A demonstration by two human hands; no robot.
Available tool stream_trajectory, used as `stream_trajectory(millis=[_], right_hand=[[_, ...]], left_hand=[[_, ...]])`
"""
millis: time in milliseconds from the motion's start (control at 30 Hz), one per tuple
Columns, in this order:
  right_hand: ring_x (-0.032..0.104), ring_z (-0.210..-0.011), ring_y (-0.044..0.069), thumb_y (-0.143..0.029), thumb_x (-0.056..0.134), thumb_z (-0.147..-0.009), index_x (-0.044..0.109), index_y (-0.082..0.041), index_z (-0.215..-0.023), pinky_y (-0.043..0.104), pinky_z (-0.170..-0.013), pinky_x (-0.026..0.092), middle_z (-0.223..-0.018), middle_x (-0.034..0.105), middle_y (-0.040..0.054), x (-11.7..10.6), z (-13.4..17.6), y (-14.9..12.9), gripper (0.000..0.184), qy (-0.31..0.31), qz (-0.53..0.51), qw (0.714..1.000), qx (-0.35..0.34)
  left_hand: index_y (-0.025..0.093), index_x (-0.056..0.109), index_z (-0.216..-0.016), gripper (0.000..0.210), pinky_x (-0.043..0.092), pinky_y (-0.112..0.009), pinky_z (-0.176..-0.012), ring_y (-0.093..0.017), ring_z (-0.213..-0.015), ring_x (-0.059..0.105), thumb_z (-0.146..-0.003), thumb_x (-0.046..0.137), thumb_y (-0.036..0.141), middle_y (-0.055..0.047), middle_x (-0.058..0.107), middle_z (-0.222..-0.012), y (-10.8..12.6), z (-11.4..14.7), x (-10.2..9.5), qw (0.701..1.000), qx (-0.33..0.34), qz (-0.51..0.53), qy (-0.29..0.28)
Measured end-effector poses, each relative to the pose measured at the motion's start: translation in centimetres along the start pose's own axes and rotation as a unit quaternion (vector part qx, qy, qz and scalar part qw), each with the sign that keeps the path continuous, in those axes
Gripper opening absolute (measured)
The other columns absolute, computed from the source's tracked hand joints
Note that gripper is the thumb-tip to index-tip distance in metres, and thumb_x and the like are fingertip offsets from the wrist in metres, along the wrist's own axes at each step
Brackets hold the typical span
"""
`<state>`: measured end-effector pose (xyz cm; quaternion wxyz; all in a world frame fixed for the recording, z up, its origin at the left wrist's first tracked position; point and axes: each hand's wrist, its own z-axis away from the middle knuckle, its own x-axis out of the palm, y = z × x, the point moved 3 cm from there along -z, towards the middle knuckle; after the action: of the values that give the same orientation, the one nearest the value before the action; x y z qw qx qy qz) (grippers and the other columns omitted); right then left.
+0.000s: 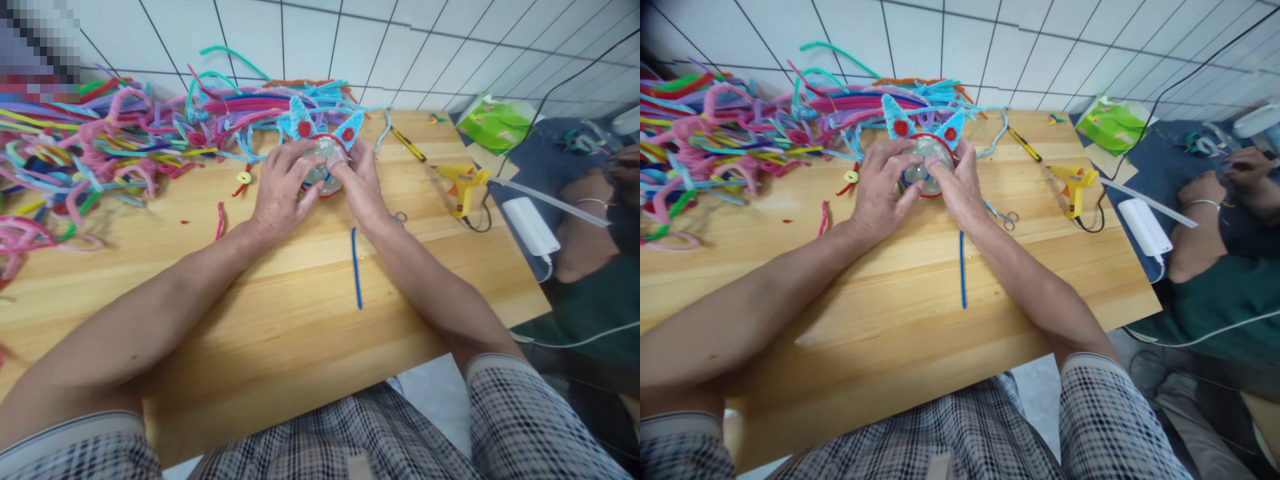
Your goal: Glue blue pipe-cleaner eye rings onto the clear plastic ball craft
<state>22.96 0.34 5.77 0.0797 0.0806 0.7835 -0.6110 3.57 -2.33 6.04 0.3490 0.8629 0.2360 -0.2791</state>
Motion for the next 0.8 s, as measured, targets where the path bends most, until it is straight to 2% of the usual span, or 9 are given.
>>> stream_trajectory(millis=[100,200,267,400,500,700,800], right_hand=[[0.062,-0.160,0.030,-0.072,0.081,-0.092,0.053,-0.039,-0.156,0.057,-0.139,0.053,-0.170,0.068,0.0030,-0.1,-0.1,0.0,0.077,0.011,-0.029,0.999,0.010],[0.064,-0.158,0.031,-0.072,0.078,-0.091,0.057,-0.043,-0.145,0.060,-0.134,0.057,-0.162,0.073,0.0005,-0.3,-0.1,-0.6,0.064,0.004,-0.041,0.997,0.061],[0.068,-0.152,0.032,-0.070,0.077,-0.092,0.059,-0.041,-0.137,0.061,-0.132,0.060,-0.154,0.077,0.0010,-0.4,0.1,-1.3,0.057,0.018,-0.085,0.993,0.081],[0.072,-0.148,0.028,-0.059,0.085,-0.091,0.060,-0.039,-0.129,0.057,-0.136,0.057,-0.148,0.079,-0.0003,-0.3,0.4,-2.0,0.050,0.031,-0.143,0.989,0.038],[0.071,-0.151,0.028,-0.051,0.090,-0.086,0.060,-0.040,-0.130,0.056,-0.139,0.055,-0.147,0.078,-0.0006,-0.1,0.0,-0.9,0.055,0.028,-0.135,0.990,0.007],[0.064,-0.161,0.032,-0.069,0.095,-0.088,0.062,-0.040,-0.137,0.061,-0.140,0.054,-0.152,0.078,0.0018,-0.2,-1.1,1.6,0.065,0.022,-0.085,0.996,-0.008],[0.063,-0.162,0.032,-0.075,0.094,-0.088,0.063,-0.041,-0.141,0.061,-0.139,0.054,-0.153,0.077,0.0020,-0.3,-1.3,2.0,0.070,0.010,-0.080,0.997,-0.018]], left_hand=[[0.041,0.065,-0.152,0.042,0.044,-0.071,-0.141,-0.037,-0.167,0.059,-0.116,0.054,0.060,-0.003,0.067,-0.176,-0.1,0.0,0.1,1.000,0.002,0.007,-0.006],[0.042,0.066,-0.150,0.040,0.046,-0.070,-0.140,-0.038,-0.165,0.062,-0.117,0.053,0.060,-0.004,0.068,-0.174,-0.1,-0.1,0.0,1.000,0.020,0.020,0.012],[0.042,0.067,-0.150,0.040,0.049,-0.068,-0.138,-0.038,-0.163,0.064,-0.117,0.054,0.062,-0.005,0.070,-0.172,-0.1,-0.1,-0.1,0.999,0.034,0.031,0.025],[0.041,0.067,-0.151,0.045,0.052,-0.068,-0.135,-0.039,-0.160,0.066,-0.116,0.057,0.068,-0.008,0.073,-0.167,-0.6,0.0,0.1,0.997,0.048,0.041,0.035],[0.041,0.068,-0.152,0.045,0.053,-0.067,-0.135,-0.039,-0.158,0.067,-0.116,0.058,0.068,-0.008,0.074,-0.165,-1.0,0.0,0.3,0.997,0.054,0.043,0.041],[0.034,0.063,-0.157,0.045,0.056,-0.065,-0.129,-0.038,-0.156,0.069,-0.120,0.057,0.058,-0.013,0.071,-0.170,-1.1,0.0,0.4,0.992,0.113,0.015,0.049],[0.036,0.060,-0.160,0.046,0.054,-0.064,-0.132,-0.038,-0.158,0.067,-0.119,0.061,0.055,-0.013,0.070,-0.170,-0.8,0.0,0.2,0.991,0.117,0.027,0.064]])
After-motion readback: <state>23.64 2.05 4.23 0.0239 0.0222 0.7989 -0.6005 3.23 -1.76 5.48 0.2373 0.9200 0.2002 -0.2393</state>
